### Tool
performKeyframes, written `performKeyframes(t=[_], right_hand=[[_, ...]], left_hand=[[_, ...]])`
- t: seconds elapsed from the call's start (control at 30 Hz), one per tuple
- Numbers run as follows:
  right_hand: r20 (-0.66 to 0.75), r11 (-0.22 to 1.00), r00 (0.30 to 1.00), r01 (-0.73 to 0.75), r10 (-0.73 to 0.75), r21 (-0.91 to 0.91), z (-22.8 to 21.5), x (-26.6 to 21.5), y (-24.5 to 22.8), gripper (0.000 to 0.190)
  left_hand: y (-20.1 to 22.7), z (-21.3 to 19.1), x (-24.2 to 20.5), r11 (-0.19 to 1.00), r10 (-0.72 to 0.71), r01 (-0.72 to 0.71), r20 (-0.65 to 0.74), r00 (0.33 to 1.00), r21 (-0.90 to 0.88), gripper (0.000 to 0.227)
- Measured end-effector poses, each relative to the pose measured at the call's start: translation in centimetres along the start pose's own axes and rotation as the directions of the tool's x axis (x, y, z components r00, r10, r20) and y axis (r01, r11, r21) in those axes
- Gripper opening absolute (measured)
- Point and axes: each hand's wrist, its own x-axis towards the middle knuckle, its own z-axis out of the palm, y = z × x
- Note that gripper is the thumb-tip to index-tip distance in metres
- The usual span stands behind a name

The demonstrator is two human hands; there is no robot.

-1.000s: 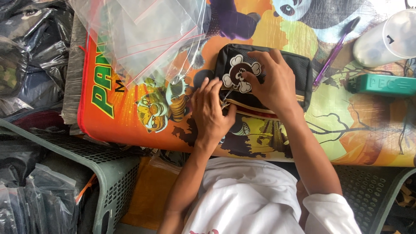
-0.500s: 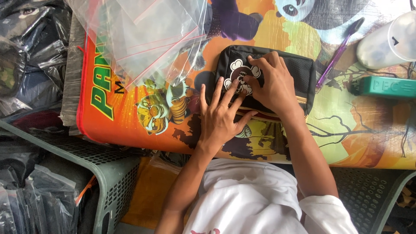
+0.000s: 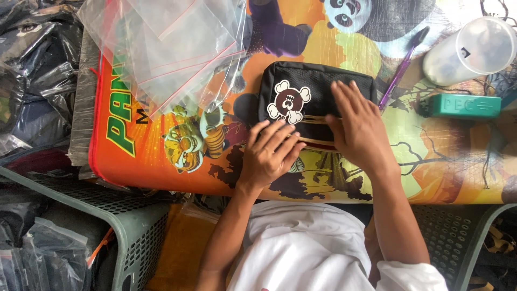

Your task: The person places a small black pouch into a clear plastic bag, seals it, and then places a sticker on the bag. The person repeats this process with another pouch and places the finished packages into a basket.

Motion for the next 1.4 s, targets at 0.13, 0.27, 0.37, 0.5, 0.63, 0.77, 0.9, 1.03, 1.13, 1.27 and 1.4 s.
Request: performKeyframes(t=[0.13,0.27,0.37,0.5,0.63,0.77,0.9,1.03,1.13,1.27,1.4], right_hand=[[-0.062,0.997,0.998,0.017,-0.022,-0.08,2.4,-1.8,3.0,0.051],[-0.353,0.989,0.926,-0.148,0.133,-0.014,1.1,-2.3,6.7,0.04],[-0.346,0.913,0.867,-0.403,0.359,-0.06,0.1,-2.6,8.4,0.044],[-0.314,0.853,0.842,-0.501,0.439,-0.15,3.7,-3.1,12.8,0.05],[-0.273,0.834,0.841,-0.522,0.467,-0.182,3.6,-2.9,13.1,0.037],[-0.094,0.758,0.767,-0.641,0.634,-0.119,3.2,-3.1,12.2,0.047],[-0.042,0.792,0.798,-0.602,0.601,-0.103,0.9,-3.6,7.9,0.039],[-0.037,0.807,0.807,-0.59,0.589,-0.019,0.0,-5.3,6.1,0.034],[-0.141,0.85,0.855,-0.453,0.5,0.27,-0.8,-7.1,4.2,0.028],[-0.164,0.933,0.929,-0.299,0.333,0.2,-0.7,-9.6,3.9,0.03],[-0.163,0.934,0.92,-0.35,0.358,0.074,-0.9,-11.2,5.1,0.015]], left_hand=[[0.2,-0.2,0.8,0.996,0.079,-0.075,0.09,0.993,-0.052,0.024],[0.3,0.3,0.3,1.0,0.013,-0.013,0.089,0.996,-0.001,0.019],[0.2,-0.2,0.7,0.986,-0.076,0.073,0.013,0.997,0.147,0.022],[0.4,-0.6,0.8,0.985,-0.01,0.013,-0.022,1.0,0.172,0.026],[1.3,-0.2,1.0,0.984,0.159,-0.147,0.125,0.979,-0.1,0.042],[1.1,-0.3,1.2,0.979,0.124,-0.064,0.318,0.94,-0.194,0.048],[0.8,-0.1,1.0,0.982,0.091,-0.026,0.347,0.933,-0.189,0.046],[0.8,-0.3,1.3,0.987,0.062,-0.007,0.348,0.935,-0.158,0.047],[0.8,-0.5,1.4,0.989,0.045,0.006,0.336,0.941,-0.149,0.047],[0.8,-0.4,1.4,0.987,0.022,0.034,0.34,0.94,-0.158,0.045],[0.7,0.1,1.3,0.989,0.002,0.044,0.312,0.95,-0.142,0.034]])
